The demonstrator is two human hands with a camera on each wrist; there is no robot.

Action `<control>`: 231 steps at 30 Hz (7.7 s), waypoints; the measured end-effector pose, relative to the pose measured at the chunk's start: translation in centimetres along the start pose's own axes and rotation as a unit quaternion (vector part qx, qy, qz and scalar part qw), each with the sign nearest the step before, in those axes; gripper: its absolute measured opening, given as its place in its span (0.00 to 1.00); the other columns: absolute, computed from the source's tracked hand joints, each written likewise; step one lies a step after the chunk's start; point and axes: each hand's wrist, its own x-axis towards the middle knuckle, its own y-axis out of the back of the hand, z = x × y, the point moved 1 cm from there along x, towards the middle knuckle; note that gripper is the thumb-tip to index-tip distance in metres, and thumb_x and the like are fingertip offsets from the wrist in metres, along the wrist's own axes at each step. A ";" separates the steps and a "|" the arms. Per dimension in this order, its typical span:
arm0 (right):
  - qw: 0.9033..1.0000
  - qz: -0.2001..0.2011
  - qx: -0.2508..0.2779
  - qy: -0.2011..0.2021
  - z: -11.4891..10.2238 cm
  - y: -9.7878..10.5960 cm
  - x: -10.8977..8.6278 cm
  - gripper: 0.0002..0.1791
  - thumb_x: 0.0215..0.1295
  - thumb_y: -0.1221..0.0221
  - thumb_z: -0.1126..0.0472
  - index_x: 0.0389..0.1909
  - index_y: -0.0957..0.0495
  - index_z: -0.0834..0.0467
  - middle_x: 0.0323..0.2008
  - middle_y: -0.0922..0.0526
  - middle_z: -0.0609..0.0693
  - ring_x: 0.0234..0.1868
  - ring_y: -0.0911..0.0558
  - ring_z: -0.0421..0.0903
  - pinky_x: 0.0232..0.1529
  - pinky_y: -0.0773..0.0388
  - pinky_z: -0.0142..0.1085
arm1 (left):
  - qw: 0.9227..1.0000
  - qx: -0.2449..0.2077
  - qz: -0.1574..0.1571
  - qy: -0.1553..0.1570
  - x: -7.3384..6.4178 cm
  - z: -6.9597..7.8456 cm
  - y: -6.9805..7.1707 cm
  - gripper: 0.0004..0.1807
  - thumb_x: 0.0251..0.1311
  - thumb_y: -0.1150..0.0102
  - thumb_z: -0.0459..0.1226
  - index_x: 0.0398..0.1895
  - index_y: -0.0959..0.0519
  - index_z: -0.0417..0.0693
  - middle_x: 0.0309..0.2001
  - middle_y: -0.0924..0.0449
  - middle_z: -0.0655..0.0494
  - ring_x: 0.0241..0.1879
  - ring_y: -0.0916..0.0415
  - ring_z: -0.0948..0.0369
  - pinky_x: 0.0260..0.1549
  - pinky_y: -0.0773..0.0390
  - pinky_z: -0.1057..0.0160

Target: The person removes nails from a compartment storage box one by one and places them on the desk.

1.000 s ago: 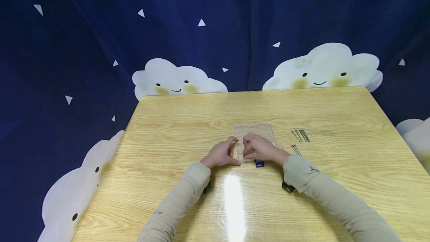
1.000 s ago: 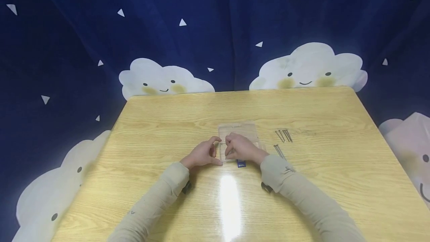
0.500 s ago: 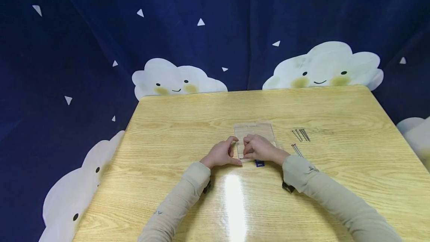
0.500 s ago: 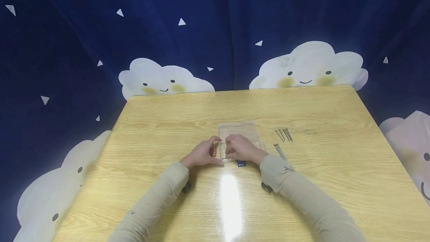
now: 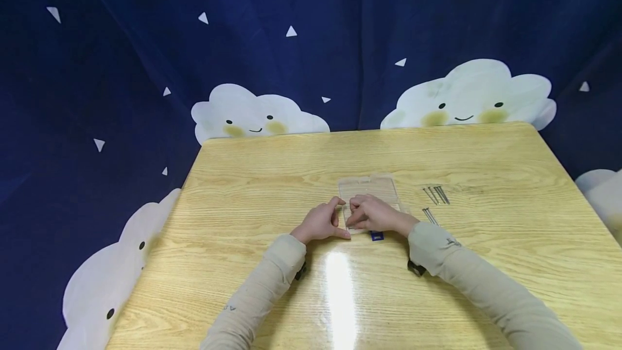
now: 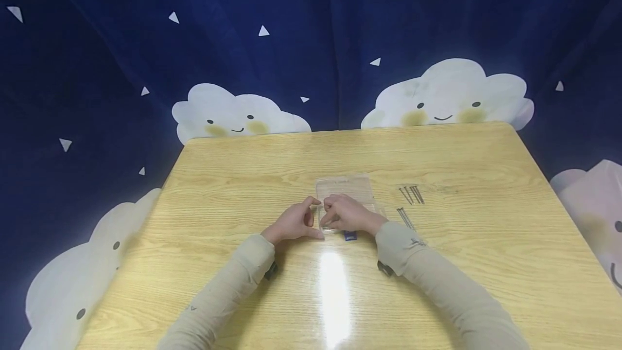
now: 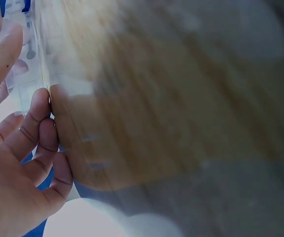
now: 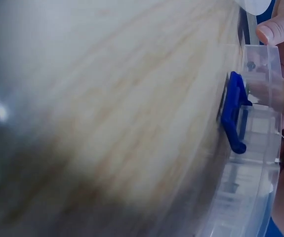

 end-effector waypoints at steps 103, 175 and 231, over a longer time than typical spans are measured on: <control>0.989 0.096 0.081 -0.080 0.0 1.2 -0.6 0.03 0.52 0.35 0.65 0.28 0.16 0.61 0.23 0.31 0.41 0.26 0.34 0.38 0.29 0.34 0.32 | 1.000 0.000 0.003 -0.005 0.1 -0.2 -0.1 0.41 0.39 0.27 0.48 0.57 0.35 0.44 0.19 0.28 0.61 0.17 0.34 0.68 0.23 0.34 0.70; 0.917 0.204 0.193 -0.283 0.9 6.2 -8.9 0.06 0.58 0.40 0.67 0.32 0.19 0.67 0.20 0.29 0.46 0.22 0.34 0.39 0.23 0.35 0.31 | 1.000 -0.025 -0.012 0.004 -0.1 -0.1 0.0 0.40 0.41 0.28 0.45 0.58 0.36 0.44 0.19 0.28 0.60 0.18 0.34 0.67 0.25 0.33 0.69; 0.922 0.084 0.127 -0.356 6.0 6.7 -15.2 0.06 0.59 0.40 0.62 0.29 0.17 0.61 0.26 0.20 0.48 0.22 0.31 0.37 0.25 0.34 0.32 | 1.000 -0.018 -0.012 0.016 -0.1 -0.2 0.0 0.42 0.41 0.28 0.47 0.60 0.38 0.49 0.17 0.30 0.62 0.17 0.35 0.67 0.26 0.33 0.69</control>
